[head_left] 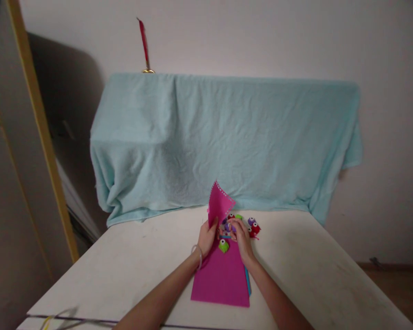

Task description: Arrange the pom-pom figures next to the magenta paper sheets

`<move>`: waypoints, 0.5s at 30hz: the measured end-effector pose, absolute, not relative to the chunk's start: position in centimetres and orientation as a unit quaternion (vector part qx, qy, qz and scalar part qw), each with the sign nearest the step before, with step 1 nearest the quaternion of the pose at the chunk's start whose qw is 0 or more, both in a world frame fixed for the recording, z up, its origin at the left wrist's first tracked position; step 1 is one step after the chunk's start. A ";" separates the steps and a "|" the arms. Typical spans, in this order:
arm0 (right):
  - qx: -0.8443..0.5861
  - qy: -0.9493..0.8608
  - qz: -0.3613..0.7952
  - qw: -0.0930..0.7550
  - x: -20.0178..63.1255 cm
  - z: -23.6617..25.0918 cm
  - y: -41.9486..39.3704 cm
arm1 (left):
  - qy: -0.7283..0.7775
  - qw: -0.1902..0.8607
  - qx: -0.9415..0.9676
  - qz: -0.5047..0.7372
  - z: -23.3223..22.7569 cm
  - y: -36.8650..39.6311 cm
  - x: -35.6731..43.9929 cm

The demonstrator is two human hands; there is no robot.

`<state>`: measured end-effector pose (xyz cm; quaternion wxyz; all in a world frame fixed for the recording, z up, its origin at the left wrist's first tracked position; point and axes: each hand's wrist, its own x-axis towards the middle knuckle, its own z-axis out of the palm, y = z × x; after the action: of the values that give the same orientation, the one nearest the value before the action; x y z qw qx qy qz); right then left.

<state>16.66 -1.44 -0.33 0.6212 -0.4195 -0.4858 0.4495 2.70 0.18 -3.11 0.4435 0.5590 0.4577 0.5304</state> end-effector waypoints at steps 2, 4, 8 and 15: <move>-0.420 -0.480 0.463 0.615 16.6 -0.4 -1.4 | 0.460 0.444 0.555 0.533 -3.0 0.1 2.8; -0.419 -0.487 0.460 0.613 16.5 -0.3 -1.5 | 0.459 0.443 0.550 0.539 -2.8 0.0 2.8; -0.417 -0.511 0.420 0.623 16.1 0.2 -2.0 | 0.463 0.434 0.535 0.558 -2.6 -0.1 2.8; -0.409 -0.524 0.422 0.617 16.0 -0.6 -2.0 | 0.479 0.430 0.507 0.573 -2.1 -0.3 2.7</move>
<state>16.01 -1.99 -0.56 0.6170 -0.4088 -0.5235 0.4219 2.70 -0.28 -2.13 0.4303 0.5073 0.4791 0.5727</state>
